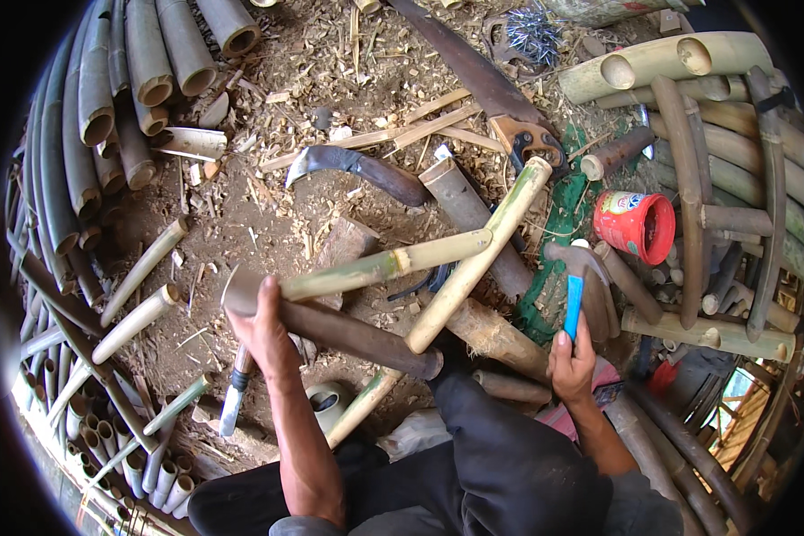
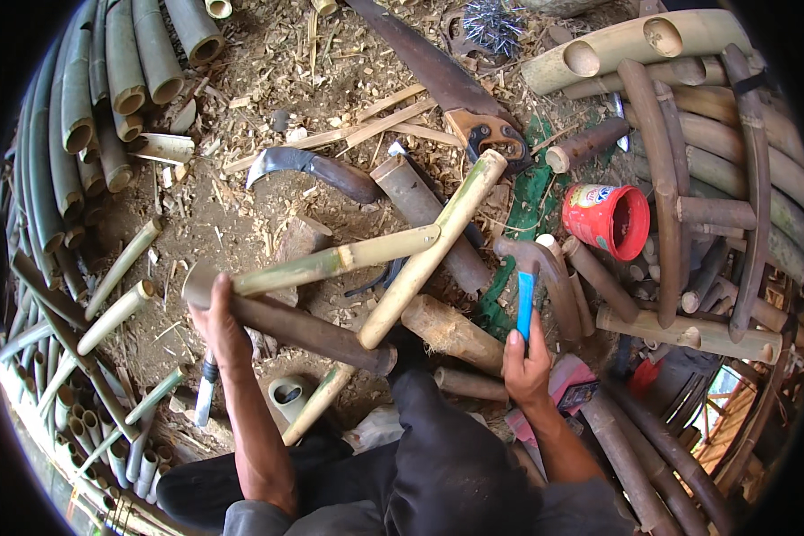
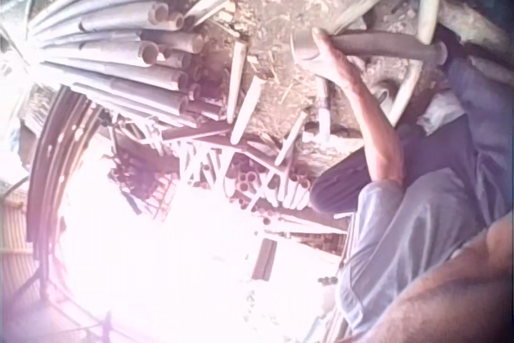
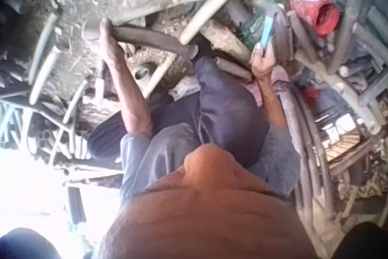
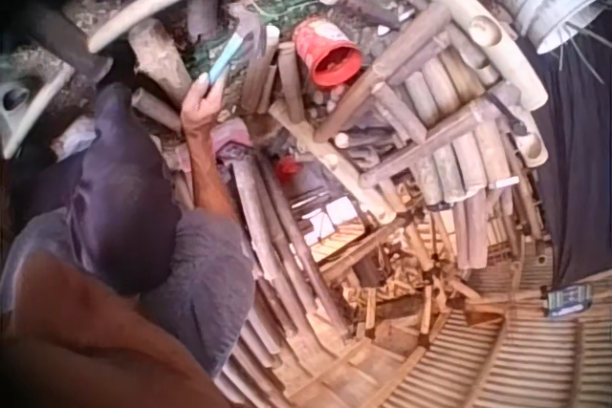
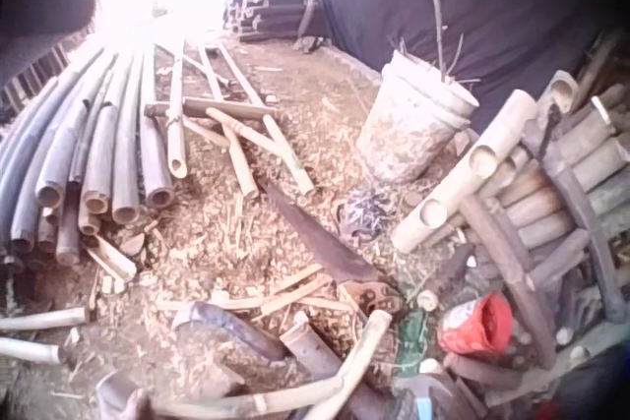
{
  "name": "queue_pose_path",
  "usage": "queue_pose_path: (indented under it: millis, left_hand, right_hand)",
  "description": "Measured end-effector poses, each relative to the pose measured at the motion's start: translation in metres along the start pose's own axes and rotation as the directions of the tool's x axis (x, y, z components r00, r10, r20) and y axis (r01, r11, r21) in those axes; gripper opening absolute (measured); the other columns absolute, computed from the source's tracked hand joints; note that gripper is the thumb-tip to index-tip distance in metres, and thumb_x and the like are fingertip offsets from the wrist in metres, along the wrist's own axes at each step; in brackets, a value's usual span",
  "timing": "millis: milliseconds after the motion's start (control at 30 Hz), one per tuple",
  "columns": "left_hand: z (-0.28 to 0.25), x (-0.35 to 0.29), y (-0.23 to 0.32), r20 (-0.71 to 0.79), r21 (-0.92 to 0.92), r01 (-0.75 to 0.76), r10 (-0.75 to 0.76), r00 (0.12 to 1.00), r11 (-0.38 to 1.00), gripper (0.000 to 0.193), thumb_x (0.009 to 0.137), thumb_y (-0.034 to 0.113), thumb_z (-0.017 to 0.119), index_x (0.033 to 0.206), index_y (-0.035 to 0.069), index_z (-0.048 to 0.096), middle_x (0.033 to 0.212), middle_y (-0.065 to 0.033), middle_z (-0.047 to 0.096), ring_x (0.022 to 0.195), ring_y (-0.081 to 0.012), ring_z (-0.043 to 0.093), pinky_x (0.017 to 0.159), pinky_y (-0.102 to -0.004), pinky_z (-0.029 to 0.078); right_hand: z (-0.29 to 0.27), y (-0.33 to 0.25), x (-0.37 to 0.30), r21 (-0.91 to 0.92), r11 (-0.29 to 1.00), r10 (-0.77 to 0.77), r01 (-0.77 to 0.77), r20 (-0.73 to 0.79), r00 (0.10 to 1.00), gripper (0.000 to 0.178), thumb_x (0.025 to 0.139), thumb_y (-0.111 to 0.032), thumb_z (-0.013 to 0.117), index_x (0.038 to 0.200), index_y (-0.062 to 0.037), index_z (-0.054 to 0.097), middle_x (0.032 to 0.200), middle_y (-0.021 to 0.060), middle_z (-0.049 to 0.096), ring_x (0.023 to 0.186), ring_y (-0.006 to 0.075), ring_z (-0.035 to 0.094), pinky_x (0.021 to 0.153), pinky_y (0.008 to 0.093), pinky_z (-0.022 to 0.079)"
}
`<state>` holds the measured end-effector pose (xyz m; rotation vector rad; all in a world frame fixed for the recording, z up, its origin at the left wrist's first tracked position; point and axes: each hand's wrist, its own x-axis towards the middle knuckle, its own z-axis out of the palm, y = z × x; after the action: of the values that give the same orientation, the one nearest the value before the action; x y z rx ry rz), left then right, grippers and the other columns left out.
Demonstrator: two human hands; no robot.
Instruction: The person sits on the ground and assembles a bamboo structure. They use a hammer to drive bamboo dowels into pre-cut holes in bamboo poles, securing the joints. The person also uses a hand saw to cut a bamboo pole to length and a knife to smooth the cut end before fitting it into the assembly.
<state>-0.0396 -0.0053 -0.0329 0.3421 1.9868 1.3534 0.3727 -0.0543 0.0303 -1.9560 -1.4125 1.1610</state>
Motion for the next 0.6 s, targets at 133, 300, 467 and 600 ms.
queue_pose_path:
  millis: [133,300,467,600]
  left_hand:
    - [0.006,0.004,-0.013,-0.043,0.628,-0.291,0.406,0.913,0.722,0.096,0.081,0.031,0.079,0.148,-0.01,0.025,0.143,-0.0334,0.041,0.133,-0.0446,0.043,0.115,-0.056,0.032]
    - [0.097,-0.032,0.032,0.844,0.356,-0.891,0.312,0.435,0.28,0.071,0.081,0.031,0.078,0.138,0.002,0.048,0.131,-0.0271,0.055,0.128,-0.0335,0.053,0.109,-0.0449,0.043]
    - [0.161,-0.013,0.008,0.853,0.482,-0.869,-0.285,0.436,0.111,0.017,0.093,0.023,0.056,0.099,0.007,0.06,0.09,-0.0146,0.071,0.083,-0.0283,0.071,0.077,-0.0403,0.055]
    - [0.149,-0.013,-0.034,0.897,0.371,-0.927,0.238,0.372,0.051,0.01,0.091,0.015,0.053,0.086,0.007,0.056,0.074,-0.0107,0.069,0.067,-0.0254,0.07,0.063,-0.0396,0.054]
  right_hand:
    - [-0.003,-0.019,0.036,-0.295,0.907,-0.285,0.3,0.092,0.954,0.051,0.103,-0.014,0.048,0.149,0.0044,0.035,0.093,0.0127,0.062,0.07,0.0155,0.057,0.067,0.0317,0.05]
    - [-0.021,-0.063,0.054,-0.362,0.793,-0.391,0.49,0.315,0.865,0.049,0.1,-0.005,0.049,0.147,0.0047,0.038,0.138,0.0299,0.052,0.123,0.0438,0.056,0.098,0.0423,0.049]
    - [-0.02,-0.09,0.077,-0.39,0.707,-0.447,0.59,0.4,0.8,0.055,0.097,-0.003,0.053,0.15,-0.0061,0.039,0.116,0.0262,0.063,0.096,0.0426,0.067,0.077,0.0458,0.054]
    - [-0.018,-0.123,0.102,-0.568,0.502,-0.309,0.652,0.587,0.749,0.059,0.094,-0.005,0.057,0.15,-0.0099,0.04,0.083,0.0178,0.06,0.063,0.0384,0.061,0.056,0.0479,0.05]
